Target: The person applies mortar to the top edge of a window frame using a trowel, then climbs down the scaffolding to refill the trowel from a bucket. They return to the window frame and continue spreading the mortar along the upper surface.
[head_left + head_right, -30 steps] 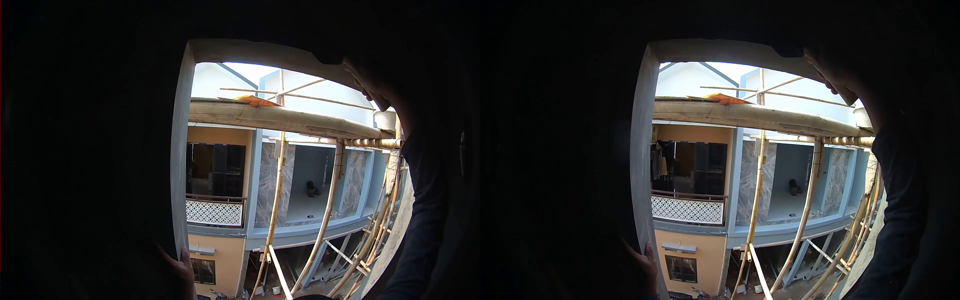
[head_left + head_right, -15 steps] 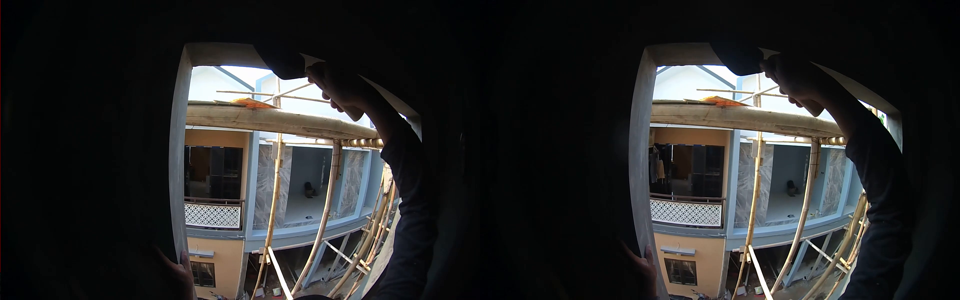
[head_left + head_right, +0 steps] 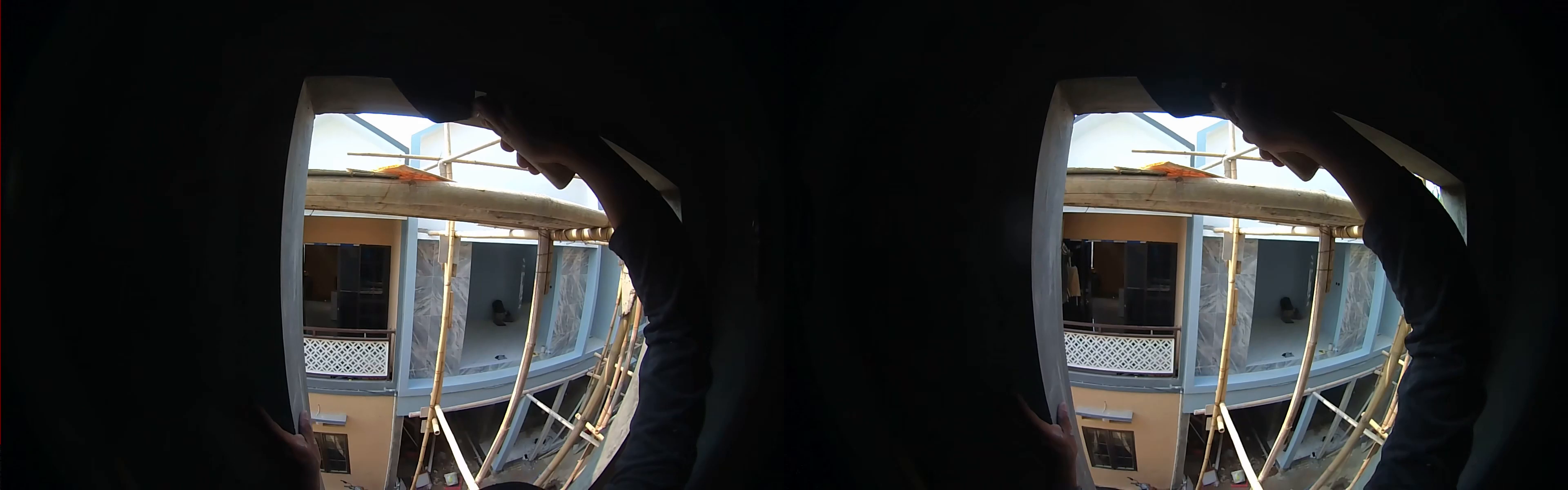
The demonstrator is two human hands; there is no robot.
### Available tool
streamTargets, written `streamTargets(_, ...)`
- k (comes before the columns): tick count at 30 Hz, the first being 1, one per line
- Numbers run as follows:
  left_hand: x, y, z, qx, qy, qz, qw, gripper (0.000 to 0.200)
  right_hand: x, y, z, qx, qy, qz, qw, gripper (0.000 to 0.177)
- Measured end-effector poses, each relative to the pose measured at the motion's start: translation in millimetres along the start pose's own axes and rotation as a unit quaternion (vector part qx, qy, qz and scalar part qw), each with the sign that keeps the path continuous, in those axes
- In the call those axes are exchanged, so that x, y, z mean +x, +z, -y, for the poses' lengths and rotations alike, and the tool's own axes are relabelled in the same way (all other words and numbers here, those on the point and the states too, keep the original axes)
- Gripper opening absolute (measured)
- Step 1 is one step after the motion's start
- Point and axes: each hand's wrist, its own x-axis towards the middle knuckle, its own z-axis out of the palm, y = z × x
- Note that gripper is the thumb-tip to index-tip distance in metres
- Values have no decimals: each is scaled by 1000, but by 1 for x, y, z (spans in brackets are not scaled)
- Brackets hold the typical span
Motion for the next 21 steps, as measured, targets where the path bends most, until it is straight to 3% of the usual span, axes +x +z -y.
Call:
streamTargets(2,2,4,-2,-20,-5,-11,1000,85,3,3,-4,-126,-99,-104,982,52)
streamTargets(3,1,2,-2,-10,-11,-6,1000,85,-2,-4,-10,-129,-96,-100,982,52)
streamTargets(5,-2,-4,-4,-1,-18,2,1000,84,-21,-40,-26,-27,113,-29,993,51)
streamTargets(8,0,-7,-7,5,-21,-3,1000,84,-41,-70,-48,-103,146,-88,980,47)
streamTargets(10,1,-6,-8,10,-26,0,1000,82,-48,-74,-72,-134,-20,-176,975,39)
streamTargets(11,1,-7,-9,8,-28,0,1000,82,-55,-70,-66,-136,-22,-175,975,39)
streamTargets(13,1,-11,-9,24,-20,3,1000,82,-69,-52,-48,-345,-222,-257,875,32)
streamTargets(14,-1,-11,-8,28,-21,5,999,82,-68,-42,-42,-370,-282,-286,838,31)
streamTargets(15,-1,-7,-6,13,-16,3,1000,81,-68,-31,-29,-378,-277,-288,835,29)
streamTargets(17,-1,-4,-2,1,-16,-1,1000,81,-55,-18,-17,-401,-358,-320,780,30)
streamTargets(21,0,-3,-1,-27,0,-9,1000,80,-29,-5,25,-411,-366,-328,768,22)
